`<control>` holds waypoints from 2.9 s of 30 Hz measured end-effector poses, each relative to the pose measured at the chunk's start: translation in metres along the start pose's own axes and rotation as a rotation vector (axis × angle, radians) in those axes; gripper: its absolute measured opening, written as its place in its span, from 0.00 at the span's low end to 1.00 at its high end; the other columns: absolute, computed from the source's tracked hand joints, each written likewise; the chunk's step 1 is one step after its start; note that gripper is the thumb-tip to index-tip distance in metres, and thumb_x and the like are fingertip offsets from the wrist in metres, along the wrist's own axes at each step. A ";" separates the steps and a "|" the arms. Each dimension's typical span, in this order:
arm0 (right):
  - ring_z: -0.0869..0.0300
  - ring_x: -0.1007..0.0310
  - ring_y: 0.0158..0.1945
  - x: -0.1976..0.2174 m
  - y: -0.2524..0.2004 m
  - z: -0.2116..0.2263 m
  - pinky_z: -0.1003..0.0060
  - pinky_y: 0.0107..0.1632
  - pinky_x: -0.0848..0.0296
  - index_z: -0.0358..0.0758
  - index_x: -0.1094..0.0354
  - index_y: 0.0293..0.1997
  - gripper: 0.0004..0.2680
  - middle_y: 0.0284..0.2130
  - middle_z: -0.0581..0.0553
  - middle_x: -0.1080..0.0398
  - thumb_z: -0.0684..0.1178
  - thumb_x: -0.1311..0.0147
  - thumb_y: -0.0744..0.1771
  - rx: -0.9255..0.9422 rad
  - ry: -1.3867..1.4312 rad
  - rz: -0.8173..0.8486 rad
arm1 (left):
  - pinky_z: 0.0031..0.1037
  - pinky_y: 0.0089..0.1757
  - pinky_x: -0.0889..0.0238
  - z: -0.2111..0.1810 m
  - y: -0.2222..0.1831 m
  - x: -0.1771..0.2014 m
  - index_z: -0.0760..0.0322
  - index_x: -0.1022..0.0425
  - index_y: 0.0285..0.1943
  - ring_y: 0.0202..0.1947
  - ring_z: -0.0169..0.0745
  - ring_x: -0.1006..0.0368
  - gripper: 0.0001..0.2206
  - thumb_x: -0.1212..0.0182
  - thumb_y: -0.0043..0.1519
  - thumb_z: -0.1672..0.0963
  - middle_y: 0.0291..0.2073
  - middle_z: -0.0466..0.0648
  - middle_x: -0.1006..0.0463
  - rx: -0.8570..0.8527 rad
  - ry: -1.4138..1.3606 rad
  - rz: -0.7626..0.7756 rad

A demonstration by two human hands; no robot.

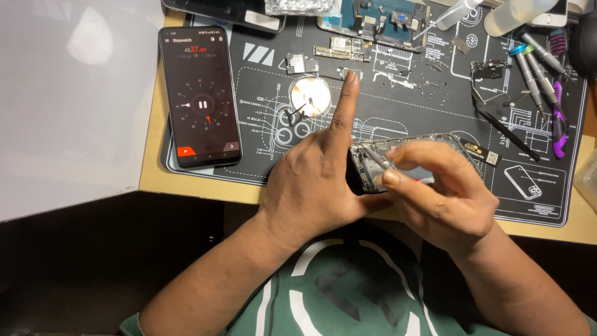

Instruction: Preparing a smartphone frame for assembly by removing old adhesive and small components using tweezers and a scraper.

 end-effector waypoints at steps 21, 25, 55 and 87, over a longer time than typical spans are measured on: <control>0.34 0.23 0.40 0.021 -0.015 0.000 0.42 0.48 0.17 0.44 0.60 0.72 0.24 0.39 0.12 0.34 0.29 0.56 0.69 -0.092 0.003 -0.216 | 0.38 0.37 0.26 0.003 -0.001 -0.005 0.53 0.69 0.82 0.35 0.44 0.24 0.63 0.25 0.49 0.33 0.36 0.46 0.23 -0.042 0.064 0.066; 0.32 0.21 0.43 0.028 -0.038 -0.015 0.38 0.51 0.12 0.41 0.61 0.76 0.25 0.74 0.39 0.51 0.28 0.54 0.71 -0.213 0.054 -0.348 | 0.36 0.46 0.31 -0.001 0.001 -0.013 0.56 0.68 0.83 0.39 0.42 0.33 0.64 0.19 0.49 0.37 0.43 0.43 0.32 -0.156 0.202 0.135; 0.43 0.18 0.49 0.020 -0.045 -0.043 0.56 0.54 0.13 0.29 0.54 0.70 0.19 0.47 0.26 0.31 0.31 0.50 0.71 -0.466 0.267 -0.353 | 0.36 0.50 0.31 0.001 0.005 -0.007 0.61 0.68 0.81 0.53 0.45 0.27 0.58 0.19 0.51 0.49 0.56 0.50 0.26 -0.113 -0.010 0.225; 0.51 0.13 0.43 0.080 -0.089 -0.031 0.62 0.54 0.09 0.41 0.57 0.74 0.25 0.43 0.33 0.29 0.33 0.49 0.69 -0.436 0.213 -0.440 | 0.20 0.50 0.26 -0.008 0.010 0.000 0.59 0.57 0.80 0.49 0.32 0.18 0.50 0.27 0.50 0.49 0.58 0.53 0.17 0.038 -0.087 0.133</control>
Point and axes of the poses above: each hand's wrist, its own y-axis towards the middle knuckle, its own x-axis out of the back of the hand, z = x × y, the point moved 5 cm from there along y, towards the middle knuckle
